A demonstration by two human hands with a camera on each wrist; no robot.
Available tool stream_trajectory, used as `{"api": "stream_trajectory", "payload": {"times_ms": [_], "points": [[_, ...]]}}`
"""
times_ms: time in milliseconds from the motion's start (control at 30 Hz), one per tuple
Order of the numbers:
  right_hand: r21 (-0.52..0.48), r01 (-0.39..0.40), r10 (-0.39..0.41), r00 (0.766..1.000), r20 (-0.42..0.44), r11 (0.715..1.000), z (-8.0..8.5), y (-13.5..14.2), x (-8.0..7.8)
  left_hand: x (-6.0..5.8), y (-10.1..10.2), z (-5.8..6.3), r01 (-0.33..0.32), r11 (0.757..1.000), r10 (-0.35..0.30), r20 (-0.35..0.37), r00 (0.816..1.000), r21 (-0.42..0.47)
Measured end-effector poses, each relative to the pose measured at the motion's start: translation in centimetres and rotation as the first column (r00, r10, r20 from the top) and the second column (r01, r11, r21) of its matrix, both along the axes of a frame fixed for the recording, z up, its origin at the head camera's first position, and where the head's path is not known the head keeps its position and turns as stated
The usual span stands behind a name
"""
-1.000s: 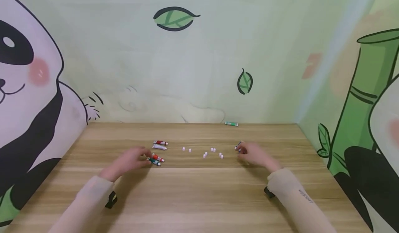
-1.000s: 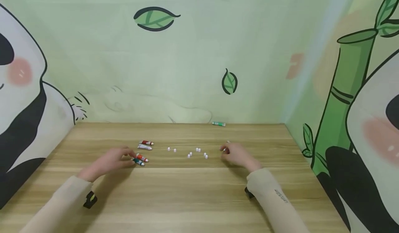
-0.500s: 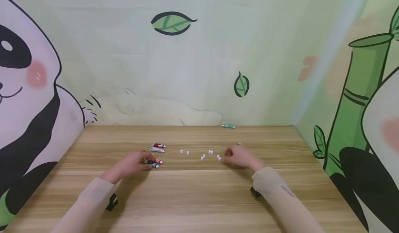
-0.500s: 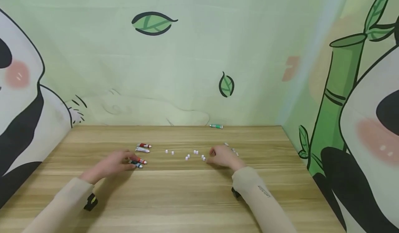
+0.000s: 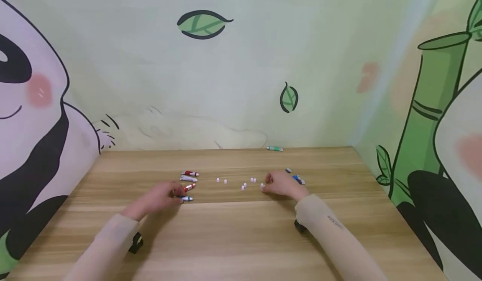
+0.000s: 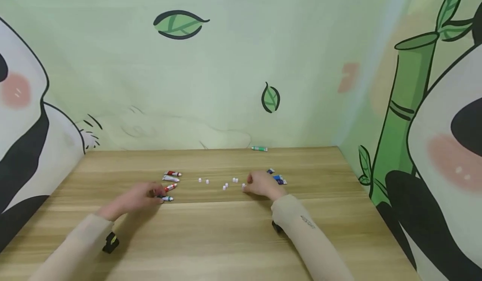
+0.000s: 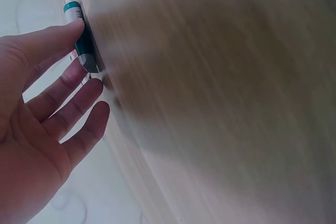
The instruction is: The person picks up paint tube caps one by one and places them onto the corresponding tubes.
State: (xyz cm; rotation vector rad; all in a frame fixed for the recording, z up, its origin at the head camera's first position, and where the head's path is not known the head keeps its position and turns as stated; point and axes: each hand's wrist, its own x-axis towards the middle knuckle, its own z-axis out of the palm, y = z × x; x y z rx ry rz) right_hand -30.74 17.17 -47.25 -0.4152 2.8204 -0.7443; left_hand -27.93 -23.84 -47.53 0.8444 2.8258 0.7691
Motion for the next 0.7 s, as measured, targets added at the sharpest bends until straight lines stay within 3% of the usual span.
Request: {"api": "stream_trajectory", "payload": {"times_ms": [300, 533, 700], "points": [[0.024, 0.007, -0.008, 1.0, 0.028, 1.0, 0.08, -0.59, -0.66, -0.55, -0.04, 0.17, -0.017, 0.998, 0.018, 0.019, 1.0, -0.068], [0.029, 0.026, -0.027, 0.999, 0.034, 0.999, 0.76, -0.7, -0.75, -0.9, 0.37, 0.99, 0.002, 0.999, 0.002, 0.067, 0.998, -0.05], [0.034, 0.002, -0.004, 0.999, 0.052, 0.999, 0.74, -0.93, -0.48, -0.71, 0.03, 0.95, 0.011, 0.999, -0.006, 0.099, 0.995, -0.048]]}}
